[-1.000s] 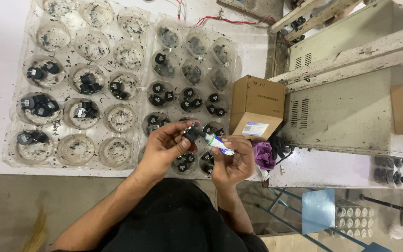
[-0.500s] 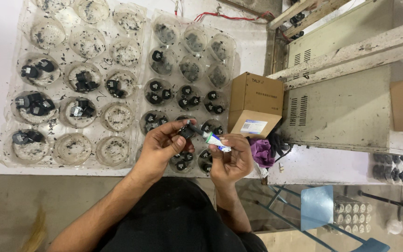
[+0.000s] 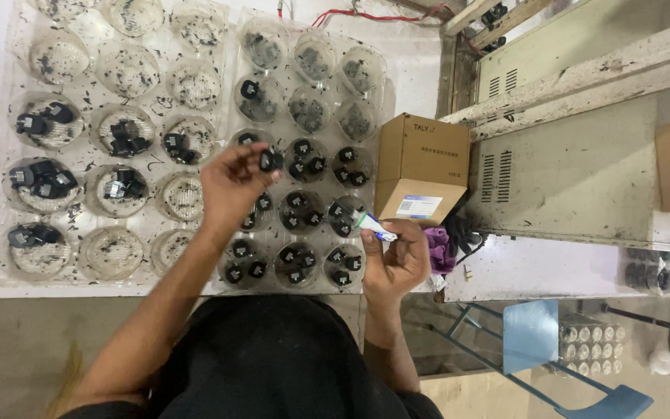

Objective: The person picks black plastic socket-like components one at a time from a tray, squeezes adhesive from a small tube onto each part, and places the treated part back into the tray, repeating this across many parts. At one point they move a filled tray aside and continue with another tray of parts.

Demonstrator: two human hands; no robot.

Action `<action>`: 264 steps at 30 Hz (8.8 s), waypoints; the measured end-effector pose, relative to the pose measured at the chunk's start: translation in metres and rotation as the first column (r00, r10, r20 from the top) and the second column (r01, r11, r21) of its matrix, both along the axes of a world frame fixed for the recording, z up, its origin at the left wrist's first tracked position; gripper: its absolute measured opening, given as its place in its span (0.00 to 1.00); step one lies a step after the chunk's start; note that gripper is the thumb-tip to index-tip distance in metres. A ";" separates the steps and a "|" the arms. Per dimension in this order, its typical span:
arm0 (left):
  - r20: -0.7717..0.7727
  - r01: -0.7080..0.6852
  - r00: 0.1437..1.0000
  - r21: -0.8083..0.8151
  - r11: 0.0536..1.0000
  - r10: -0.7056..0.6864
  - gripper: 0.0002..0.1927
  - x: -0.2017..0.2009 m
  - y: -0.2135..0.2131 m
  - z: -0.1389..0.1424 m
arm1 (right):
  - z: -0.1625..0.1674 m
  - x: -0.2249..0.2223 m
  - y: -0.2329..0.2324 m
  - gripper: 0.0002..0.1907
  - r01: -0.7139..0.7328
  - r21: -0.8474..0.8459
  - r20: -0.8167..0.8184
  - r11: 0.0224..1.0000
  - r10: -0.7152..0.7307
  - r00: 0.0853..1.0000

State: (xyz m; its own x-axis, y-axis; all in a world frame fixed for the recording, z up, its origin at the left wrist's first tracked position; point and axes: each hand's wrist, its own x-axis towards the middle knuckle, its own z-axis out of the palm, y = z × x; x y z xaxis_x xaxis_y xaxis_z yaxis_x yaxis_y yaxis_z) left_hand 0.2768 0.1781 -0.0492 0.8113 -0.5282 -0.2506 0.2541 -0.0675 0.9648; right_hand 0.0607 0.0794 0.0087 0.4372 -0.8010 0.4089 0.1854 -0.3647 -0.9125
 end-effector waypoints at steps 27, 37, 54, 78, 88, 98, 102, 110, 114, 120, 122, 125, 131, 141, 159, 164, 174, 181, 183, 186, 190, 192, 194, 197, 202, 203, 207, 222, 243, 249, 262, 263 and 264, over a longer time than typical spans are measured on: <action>0.646 0.037 0.445 0.679 0.734 -0.620 0.26 0.124 -0.071 -0.032 | -0.038 -0.040 -0.041 0.16 0.069 -0.082 -0.122 0.994 -0.079 0.989; 0.500 -0.094 0.538 0.835 0.542 -0.678 0.15 0.131 0.027 -0.027 | -0.044 -0.022 -0.023 0.16 -0.007 -0.032 -0.124 0.999 0.003 0.992; 0.349 -0.151 0.709 0.924 0.351 -0.613 0.10 0.126 0.017 -0.024 | -0.034 -0.011 0.022 0.15 -0.078 -0.054 -0.142 0.995 0.070 0.987; 0.254 -0.042 0.953 -0.437 0.898 0.168 0.18 -0.031 0.064 0.057 | -0.013 0.012 0.039 0.16 -0.178 0.101 0.136 0.979 0.164 0.977; 0.047 0.087 0.996 -0.383 0.920 -0.075 0.23 -0.055 0.067 0.079 | 0.025 0.015 0.048 0.14 -0.084 -0.323 0.013 0.943 0.093 0.996; 0.103 0.141 0.989 -0.380 0.914 -0.110 0.20 -0.059 0.066 0.081 | 0.028 0.018 0.051 0.14 -0.075 -0.281 0.034 0.957 0.088 0.996; 0.050 0.124 0.992 -0.416 0.901 -0.113 0.19 -0.063 0.066 0.076 | 0.028 0.014 0.048 0.14 -0.069 -0.331 -0.019 0.941 0.066 0.998; -0.023 0.129 0.988 -0.411 0.902 -0.152 0.19 -0.066 0.065 0.066 | 0.024 0.012 0.044 0.13 -0.059 -0.335 0.004 0.940 0.064 0.998; -0.024 0.124 0.989 -0.400 0.908 -0.146 0.18 -0.068 0.064 0.058 | 0.024 0.009 0.045 0.14 -0.068 -0.303 -0.011 0.951 0.068 0.998; -0.093 0.080 0.986 -0.480 0.874 -0.141 0.20 -0.069 0.060 0.041 | 0.019 0.007 0.043 0.14 -0.067 -0.280 -0.013 0.958 0.066 0.998; -0.119 0.062 0.982 -0.515 0.855 -0.143 0.20 -0.070 0.058 0.035 | 0.016 0.007 0.043 0.14 -0.088 -0.259 -0.026 0.962 0.084 0.996; -0.249 -0.004 0.952 -0.592 0.806 -0.178 0.21 -0.074 0.052 0.029 | 0.012 0.008 0.044 0.13 -0.085 -0.101 -0.006 0.991 0.085 0.996; -0.371 0.029 0.875 -0.601 0.799 -0.311 0.22 -0.080 0.057 0.025 | 0.012 0.013 0.044 0.14 -0.021 -0.144 0.024 0.989 0.025 0.999; -0.349 0.070 0.871 -0.609 0.790 -0.346 0.19 -0.083 0.057 0.018 | 0.007 0.017 0.042 0.15 -0.080 -0.114 0.016 0.990 0.082 0.997; -0.440 0.021 0.835 -0.575 0.818 -0.331 0.20 -0.076 0.050 0.017 | -0.007 0.011 0.025 0.15 -0.121 -0.013 -0.036 0.993 0.121 0.992; -0.139 -0.048 0.989 -0.028 0.998 0.044 0.23 -0.006 0.003 -0.008 | -0.015 -0.001 0.004 0.14 -0.017 0.105 -0.019 0.994 0.019 1.000; 0.580 -0.230 0.797 0.551 0.802 -0.169 0.22 0.086 -0.063 -0.027 | -0.037 -0.036 -0.039 0.14 -0.035 0.095 -0.089 0.995 0.044 0.995; 0.452 -0.227 0.750 0.862 0.453 -0.484 0.21 0.096 -0.098 -0.034 | -0.048 -0.049 -0.062 0.15 -0.058 0.072 -0.104 0.996 0.065 0.992; 0.401 -0.222 0.768 0.898 0.380 -0.499 0.22 0.097 -0.105 -0.038 | -0.046 -0.053 -0.073 0.15 -0.045 0.048 -0.114 0.998 0.050 0.992; 0.384 -0.231 0.775 0.911 0.340 -0.502 0.24 0.097 -0.111 -0.040 | -0.042 -0.057 -0.088 0.14 -0.031 0.010 -0.127 0.999 0.032 0.991; 0.318 -0.191 0.804 0.939 0.287 -0.502 0.28 0.099 -0.114 -0.034 | -0.037 -0.054 -0.096 0.15 -0.046 0.023 -0.109 0.999 0.048 0.993; 0.271 -0.137 0.810 0.949 0.283 -0.519 0.28 0.099 -0.108 -0.030 | -0.037 -0.051 -0.096 0.14 -0.061 0.058 -0.113 0.996 0.067 0.991; 0.240 -0.074 0.795 0.950 0.304 -0.557 0.28 0.101 -0.099 -0.029 | -0.037 -0.049 -0.093 0.14 -0.073 0.115 -0.127 0.991 0.088 0.988; 0.624 -0.279 0.645 0.730 0.624 -0.441 0.24 0.109 -0.073 -0.034 | -0.040 -0.047 -0.090 0.14 -0.073 0.077 -0.140 0.994 0.083 0.987; 0.539 -0.267 0.788 0.735 0.623 -0.297 0.17 0.144 -0.003 -0.037 | -0.040 -0.043 -0.089 0.15 -0.125 -0.077 -0.267 0.989 0.101 0.958; 0.549 -0.264 0.764 0.745 0.613 -0.338 0.17 0.148 0.010 -0.036 | -0.038 -0.042 -0.089 0.14 -0.147 -0.135 -0.322 0.980 0.097 0.942; 0.411 -0.102 0.770 0.834 0.542 -0.488 0.23 0.139 0.028 -0.033 | -0.030 -0.029 -0.087 0.15 -0.214 -0.275 -0.370 0.937 0.103 0.923; 0.483 0.040 0.753 0.645 0.763 -0.447 0.11 0.124 0.002 -0.018 | -0.061 0.040 -0.018 0.15 -0.264 0.176 -0.221 0.948 0.300 0.928; 0.151 0.202 0.977 -0.416 0.887 -0.152 0.21 0.059 -0.017 0.016 | -0.048 0.108 -0.030 0.14 -0.228 0.073 0.109 0.971 0.220 0.969; 0.151 0.185 0.979 -0.382 0.906 -0.136 0.23 0.052 -0.009 0.001 | -0.048 0.103 -0.018 0.14 -0.181 0.051 0.098 0.982 0.176 0.980; 0.146 0.173 0.981 -0.359 0.917 -0.128 0.22 0.041 -0.003 -0.003 | -0.039 0.102 -0.017 0.13 -0.165 -0.140 -0.030 0.976 0.163 0.986; 0.139 0.172 0.982 -0.362 0.916 -0.130 0.23 0.040 -0.004 -0.002 | -0.038 0.101 -0.017 0.13 -0.167 -0.141 -0.026 0.976 0.165 0.986; 0.132 0.172 0.982 -0.363 0.916 -0.132 0.24 0.039 -0.003 -0.002 | -0.037 0.100 -0.017 0.13 -0.166 -0.140 -0.035 0.976 0.162 0.986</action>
